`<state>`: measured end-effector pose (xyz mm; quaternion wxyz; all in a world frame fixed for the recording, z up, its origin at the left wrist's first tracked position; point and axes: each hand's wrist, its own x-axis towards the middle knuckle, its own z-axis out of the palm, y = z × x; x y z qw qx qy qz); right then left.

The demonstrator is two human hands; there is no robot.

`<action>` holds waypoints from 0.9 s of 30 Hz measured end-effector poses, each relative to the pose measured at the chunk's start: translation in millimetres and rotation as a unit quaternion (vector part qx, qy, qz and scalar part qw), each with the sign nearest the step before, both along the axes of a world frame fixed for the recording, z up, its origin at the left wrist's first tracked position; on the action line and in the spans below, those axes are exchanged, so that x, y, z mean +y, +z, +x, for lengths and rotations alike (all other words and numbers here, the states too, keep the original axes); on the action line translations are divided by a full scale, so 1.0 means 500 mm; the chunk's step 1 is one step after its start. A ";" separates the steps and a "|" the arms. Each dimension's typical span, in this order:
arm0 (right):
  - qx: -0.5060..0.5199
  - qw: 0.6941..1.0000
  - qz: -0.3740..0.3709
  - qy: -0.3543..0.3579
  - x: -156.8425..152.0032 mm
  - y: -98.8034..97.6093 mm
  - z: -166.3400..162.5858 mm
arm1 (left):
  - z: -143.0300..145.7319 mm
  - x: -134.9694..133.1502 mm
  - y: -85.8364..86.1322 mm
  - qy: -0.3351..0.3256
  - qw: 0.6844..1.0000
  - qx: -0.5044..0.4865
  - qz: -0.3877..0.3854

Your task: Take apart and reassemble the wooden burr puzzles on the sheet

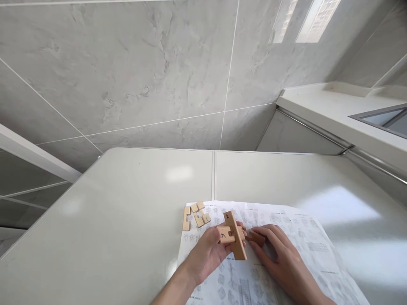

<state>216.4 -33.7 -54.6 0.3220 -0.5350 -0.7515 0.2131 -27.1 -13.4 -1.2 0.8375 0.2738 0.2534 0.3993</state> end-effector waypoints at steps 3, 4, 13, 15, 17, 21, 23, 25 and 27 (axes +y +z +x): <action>-0.008 1.000 0.014 -0.004 -0.002 -0.003 0.000 | 0.003 0.000 0.008 -0.007 1.000 0.002 0.012; -0.011 1.000 0.016 -0.005 -0.003 -0.004 -0.001 | 0.004 0.001 0.011 -0.010 1.000 0.004 0.017; -0.018 0.999 0.004 -0.037 -0.005 -0.012 -0.003 | 0.004 -0.002 0.014 -0.036 0.998 0.037 0.030; -0.015 0.999 0.014 -0.044 -0.006 -0.009 0.000 | 0.003 -0.003 0.014 -0.042 0.997 0.054 0.032; 0.002 0.998 0.041 -0.052 -0.008 -0.002 0.006 | 0.003 -0.004 0.014 -0.049 0.995 0.076 0.039; 0.055 0.991 0.122 0.013 -0.023 0.021 0.011 | 0.005 -0.008 0.013 -0.067 0.988 0.123 0.064; 0.068 0.987 0.129 0.066 -0.031 0.028 0.007 | 0.010 -0.012 0.011 -0.071 0.986 0.128 0.084; 0.071 0.986 0.118 0.095 -0.035 0.029 0.001 | 0.017 -0.017 0.010 -0.066 0.985 0.127 0.102; 0.068 0.987 0.102 0.103 -0.034 0.023 -0.004 | 0.024 -0.023 0.008 -0.059 0.984 0.130 0.110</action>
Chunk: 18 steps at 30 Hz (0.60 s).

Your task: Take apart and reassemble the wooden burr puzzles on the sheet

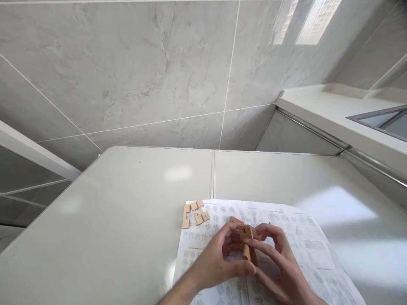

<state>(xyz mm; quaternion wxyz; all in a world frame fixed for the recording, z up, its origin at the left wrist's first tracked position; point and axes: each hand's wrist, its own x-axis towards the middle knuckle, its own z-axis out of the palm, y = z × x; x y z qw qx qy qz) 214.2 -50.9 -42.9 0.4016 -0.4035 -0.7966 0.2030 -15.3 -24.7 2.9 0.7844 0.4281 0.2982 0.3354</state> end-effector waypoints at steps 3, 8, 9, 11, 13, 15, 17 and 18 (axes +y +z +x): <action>-0.007 1.000 -0.020 -0.008 0.005 -0.008 -0.005 | 0.006 -0.006 0.000 0.006 1.000 0.020 0.006; -0.012 0.998 -0.045 -0.040 0.011 -0.006 -0.009 | 0.007 -0.009 0.001 0.019 0.999 0.031 -0.003; -0.012 0.998 -0.047 -0.044 0.012 -0.004 -0.010 | 0.007 -0.009 0.001 0.022 0.999 0.032 -0.007; -0.013 0.998 -0.044 -0.051 0.012 -0.002 -0.010 | 0.008 -0.009 -0.001 0.030 0.999 0.032 -0.007; -0.020 0.997 -0.037 -0.060 0.011 0.000 -0.011 | 0.008 -0.009 -0.002 0.034 0.999 0.032 -0.002; -0.027 0.997 -0.031 -0.068 0.010 0.002 -0.011 | 0.007 -0.010 -0.003 0.036 0.999 0.033 0.003; -0.029 0.997 -0.026 -0.073 0.009 0.004 -0.010 | 0.007 -0.010 -0.003 0.038 0.999 0.035 0.006; -0.029 0.996 -0.024 -0.076 0.009 0.005 -0.011 | 0.006 -0.010 -0.003 0.040 0.999 0.035 0.006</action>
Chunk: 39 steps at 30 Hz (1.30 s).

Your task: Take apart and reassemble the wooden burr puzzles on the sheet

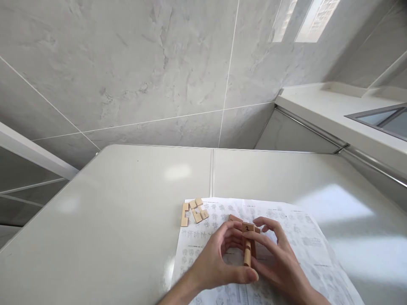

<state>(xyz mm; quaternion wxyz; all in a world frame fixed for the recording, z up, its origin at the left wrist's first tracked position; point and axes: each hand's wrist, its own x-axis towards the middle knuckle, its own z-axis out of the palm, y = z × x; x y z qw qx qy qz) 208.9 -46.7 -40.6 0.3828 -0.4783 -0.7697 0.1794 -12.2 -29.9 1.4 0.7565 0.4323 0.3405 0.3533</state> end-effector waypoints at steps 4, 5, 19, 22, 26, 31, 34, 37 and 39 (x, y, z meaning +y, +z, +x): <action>0.000 1.000 0.008 -0.005 0.001 0.002 0.000 | 0.001 -0.001 0.001 0.006 1.000 -0.003 0.000; 0.003 1.000 0.012 -0.006 0.002 0.002 0.000 | 0.002 -0.001 0.001 0.005 1.000 -0.005 0.002; 0.053 0.997 0.052 0.012 0.008 0.018 -0.006 | 0.005 -0.012 0.005 -0.016 0.998 0.021 0.057; 0.083 0.996 -0.007 0.014 0.005 0.021 -0.002 | 0.007 -0.006 0.012 -0.022 0.998 0.043 0.032; 0.123 0.989 -0.079 0.023 -0.006 0.016 0.004 | 0.007 0.000 0.021 -0.052 0.995 0.084 0.023; 0.135 0.981 -0.132 0.038 -0.021 0.005 0.006 | 0.007 0.000 0.023 -0.050 0.994 0.097 0.020; 0.155 0.976 -0.145 0.052 -0.025 0.005 0.004 | 0.009 -0.001 0.024 -0.050 0.993 0.101 0.033; 0.191 0.963 -0.181 0.059 -0.030 0.013 -0.004 | 0.009 -0.001 0.022 -0.051 0.994 0.097 0.021; 0.237 0.945 -0.221 0.050 -0.034 0.020 -0.012 | 0.008 0.001 0.019 -0.054 0.995 0.083 -0.002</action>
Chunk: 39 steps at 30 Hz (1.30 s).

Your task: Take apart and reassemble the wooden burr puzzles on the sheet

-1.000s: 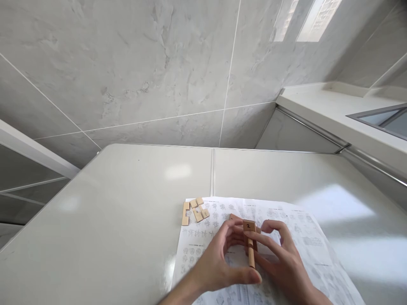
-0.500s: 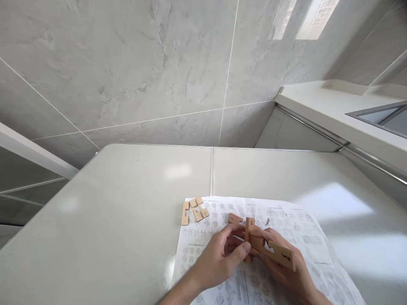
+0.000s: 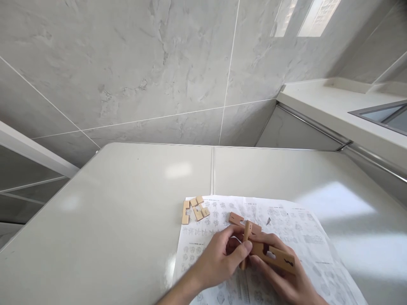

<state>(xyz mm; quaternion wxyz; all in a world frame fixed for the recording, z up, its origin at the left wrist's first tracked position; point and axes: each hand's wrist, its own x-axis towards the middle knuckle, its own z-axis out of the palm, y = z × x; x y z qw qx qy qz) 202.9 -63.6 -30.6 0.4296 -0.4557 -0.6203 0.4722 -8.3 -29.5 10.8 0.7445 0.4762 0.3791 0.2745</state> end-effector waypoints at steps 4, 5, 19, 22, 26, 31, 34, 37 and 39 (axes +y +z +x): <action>0.077 0.991 -0.105 -0.032 -0.001 0.010 -0.006 | -0.007 0.007 -0.006 0.012 0.998 -0.045 -0.037; 0.090 0.987 -0.132 -0.034 0.000 0.011 -0.004 | -0.009 0.008 -0.007 0.020 0.997 -0.054 -0.042; 0.164 0.961 -0.220 -0.022 0.016 0.013 0.005 | -0.020 0.018 0.008 0.067 0.981 -0.159 -0.092; 0.165 0.962 -0.218 -0.019 0.017 0.009 0.006 | -0.022 0.019 0.002 0.061 0.981 -0.164 -0.088; 0.161 0.964 -0.213 -0.011 0.019 0.002 0.011 | -0.023 0.021 -0.006 0.045 0.982 -0.168 -0.078; 0.164 0.962 -0.217 0.029 0.025 -0.004 0.019 | -0.023 0.022 -0.007 0.042 0.983 -0.166 -0.069; 0.168 0.959 -0.226 0.025 0.026 -0.003 0.020 | -0.021 0.022 -0.006 0.046 0.983 -0.165 -0.066; 0.169 0.958 -0.231 0.022 0.026 -0.002 0.019 | -0.020 0.021 -0.004 0.047 0.983 -0.168 -0.064; 0.172 0.957 -0.233 0.023 0.027 -0.002 0.018 | -0.020 0.022 -0.003 0.050 0.982 -0.170 -0.062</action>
